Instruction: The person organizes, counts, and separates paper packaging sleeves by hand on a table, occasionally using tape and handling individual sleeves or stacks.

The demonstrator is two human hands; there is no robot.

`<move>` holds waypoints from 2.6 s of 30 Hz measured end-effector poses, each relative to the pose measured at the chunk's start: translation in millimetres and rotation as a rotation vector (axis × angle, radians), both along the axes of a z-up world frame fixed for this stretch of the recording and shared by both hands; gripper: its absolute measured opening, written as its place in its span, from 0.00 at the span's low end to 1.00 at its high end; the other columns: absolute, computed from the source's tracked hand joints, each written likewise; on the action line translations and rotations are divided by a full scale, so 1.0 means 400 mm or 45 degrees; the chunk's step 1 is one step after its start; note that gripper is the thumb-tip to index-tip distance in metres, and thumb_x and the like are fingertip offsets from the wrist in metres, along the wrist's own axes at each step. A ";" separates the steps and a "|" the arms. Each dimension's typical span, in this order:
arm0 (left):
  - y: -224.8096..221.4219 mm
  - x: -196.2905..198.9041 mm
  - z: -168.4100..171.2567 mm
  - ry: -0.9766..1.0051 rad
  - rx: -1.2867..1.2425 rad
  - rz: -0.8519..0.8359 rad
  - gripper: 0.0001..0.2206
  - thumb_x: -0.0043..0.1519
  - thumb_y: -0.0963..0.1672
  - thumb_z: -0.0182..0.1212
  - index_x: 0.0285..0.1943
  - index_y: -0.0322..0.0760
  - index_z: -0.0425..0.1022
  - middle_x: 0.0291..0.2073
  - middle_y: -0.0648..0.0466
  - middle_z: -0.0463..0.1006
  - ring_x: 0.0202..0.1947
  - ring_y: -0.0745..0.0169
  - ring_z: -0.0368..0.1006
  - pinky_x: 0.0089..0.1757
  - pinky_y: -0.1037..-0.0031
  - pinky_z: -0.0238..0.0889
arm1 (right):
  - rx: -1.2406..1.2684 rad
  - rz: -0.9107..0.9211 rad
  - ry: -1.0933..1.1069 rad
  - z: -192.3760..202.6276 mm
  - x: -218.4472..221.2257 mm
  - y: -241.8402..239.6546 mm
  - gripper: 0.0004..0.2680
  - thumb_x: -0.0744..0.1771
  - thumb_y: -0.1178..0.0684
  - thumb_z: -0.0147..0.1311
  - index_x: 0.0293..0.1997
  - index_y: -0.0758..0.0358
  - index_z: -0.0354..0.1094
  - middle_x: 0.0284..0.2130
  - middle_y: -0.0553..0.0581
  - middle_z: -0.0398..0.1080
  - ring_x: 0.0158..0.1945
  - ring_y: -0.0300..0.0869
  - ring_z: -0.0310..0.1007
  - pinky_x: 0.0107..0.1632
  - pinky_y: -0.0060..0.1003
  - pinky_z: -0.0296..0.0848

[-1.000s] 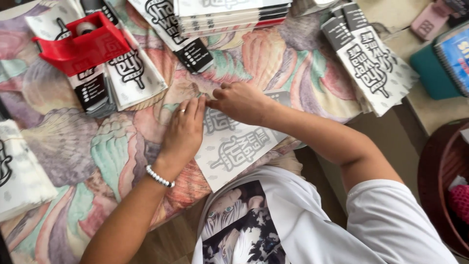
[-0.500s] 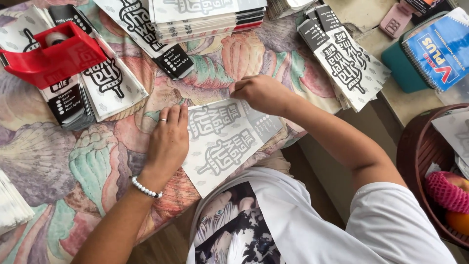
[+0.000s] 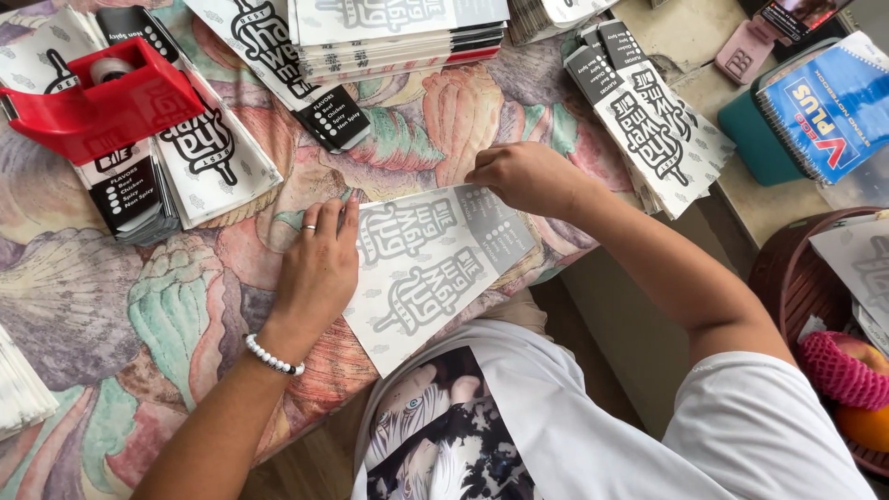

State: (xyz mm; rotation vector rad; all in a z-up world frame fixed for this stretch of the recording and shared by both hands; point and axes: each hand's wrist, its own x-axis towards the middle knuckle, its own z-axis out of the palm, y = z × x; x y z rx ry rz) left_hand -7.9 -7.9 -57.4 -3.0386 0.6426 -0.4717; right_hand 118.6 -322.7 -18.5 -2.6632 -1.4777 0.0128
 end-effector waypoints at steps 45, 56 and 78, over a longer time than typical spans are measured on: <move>-0.004 0.011 0.001 0.012 -0.054 0.014 0.23 0.57 0.43 0.60 0.64 0.49 0.74 0.37 0.55 0.65 0.45 0.55 0.70 0.32 0.67 0.79 | -0.609 0.248 -0.282 0.086 -0.076 0.063 0.17 0.67 0.59 0.55 0.65 0.56 0.66 0.34 0.52 0.76 0.42 0.42 0.78 0.49 0.33 0.79; -0.026 0.038 0.061 0.055 0.025 -0.084 0.22 0.56 0.41 0.60 0.60 0.55 0.76 0.33 0.54 0.64 0.37 0.54 0.70 0.25 0.64 0.77 | -0.667 0.113 0.001 0.179 -0.110 0.147 0.27 0.66 0.62 0.56 0.75 0.49 0.54 0.33 0.59 0.80 0.41 0.48 0.82 0.51 0.39 0.81; -0.038 -0.004 0.072 0.042 0.107 0.000 0.23 0.62 0.44 0.56 0.69 0.57 0.71 0.37 0.51 0.66 0.40 0.52 0.69 0.35 0.68 0.78 | -0.447 0.271 -0.204 0.048 -0.033 -0.028 0.04 0.67 0.56 0.53 0.33 0.54 0.71 0.33 0.45 0.63 0.39 0.37 0.69 0.48 0.33 0.76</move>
